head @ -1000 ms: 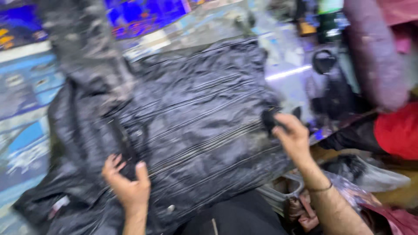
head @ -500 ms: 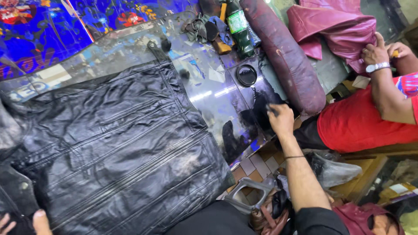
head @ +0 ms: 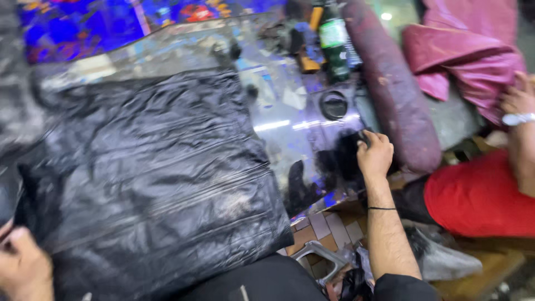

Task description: The person wipes the surface of a black leather jacket laid on a workbench using a dark cloth. They repeatedly dip the cloth into a small container of dark liquid and rub various sections of the jacket, including the chest, sleeves, and collar, while occasionally adjusting the jacket's position.

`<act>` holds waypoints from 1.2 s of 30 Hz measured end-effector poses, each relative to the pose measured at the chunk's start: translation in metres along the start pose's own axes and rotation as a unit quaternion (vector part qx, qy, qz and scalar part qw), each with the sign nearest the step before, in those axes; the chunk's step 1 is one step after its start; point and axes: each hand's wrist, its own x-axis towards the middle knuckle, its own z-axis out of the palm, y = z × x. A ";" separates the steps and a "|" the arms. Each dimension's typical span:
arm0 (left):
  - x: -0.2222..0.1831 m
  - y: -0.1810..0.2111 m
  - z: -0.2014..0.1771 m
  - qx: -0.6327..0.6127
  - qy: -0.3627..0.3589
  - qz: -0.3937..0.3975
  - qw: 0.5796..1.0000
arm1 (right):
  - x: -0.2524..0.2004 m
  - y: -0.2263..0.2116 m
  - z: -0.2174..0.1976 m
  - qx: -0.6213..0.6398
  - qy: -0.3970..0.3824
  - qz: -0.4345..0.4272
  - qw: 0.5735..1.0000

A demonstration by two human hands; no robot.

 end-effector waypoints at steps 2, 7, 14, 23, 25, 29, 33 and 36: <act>0.006 0.000 -0.008 0.109 0.033 0.099 0.989 | -0.004 0.000 0.001 0.001 -0.033 -0.060 0.998; 0.010 -0.005 0.005 -0.187 0.046 -0.129 0.973 | -0.033 0.008 -0.002 0.038 -0.062 -0.028 0.997; 0.020 0.022 -0.002 -0.170 0.056 -0.130 0.975 | -0.048 0.002 -0.005 -0.038 -0.150 0.041 0.987; 0.027 0.034 -0.011 -0.127 0.057 -0.101 0.985 | -0.055 -0.236 0.016 0.570 -0.194 0.112 0.791; 0.028 0.036 -0.014 -0.126 0.056 -0.113 0.984 | -0.059 -0.309 0.030 0.568 -0.194 -0.059 0.798; 0.031 0.036 -0.016 -0.161 0.053 -0.133 0.976 | -0.047 -0.427 0.043 0.407 -0.038 -0.218 0.886; 0.027 0.029 -0.017 -0.219 0.038 -0.180 0.958 | -0.049 -0.507 0.047 0.339 -0.053 -0.381 0.858; 0.026 0.024 -0.018 -0.239 0.030 -0.185 0.953 | -0.063 -0.543 0.049 0.286 -0.001 -0.297 0.911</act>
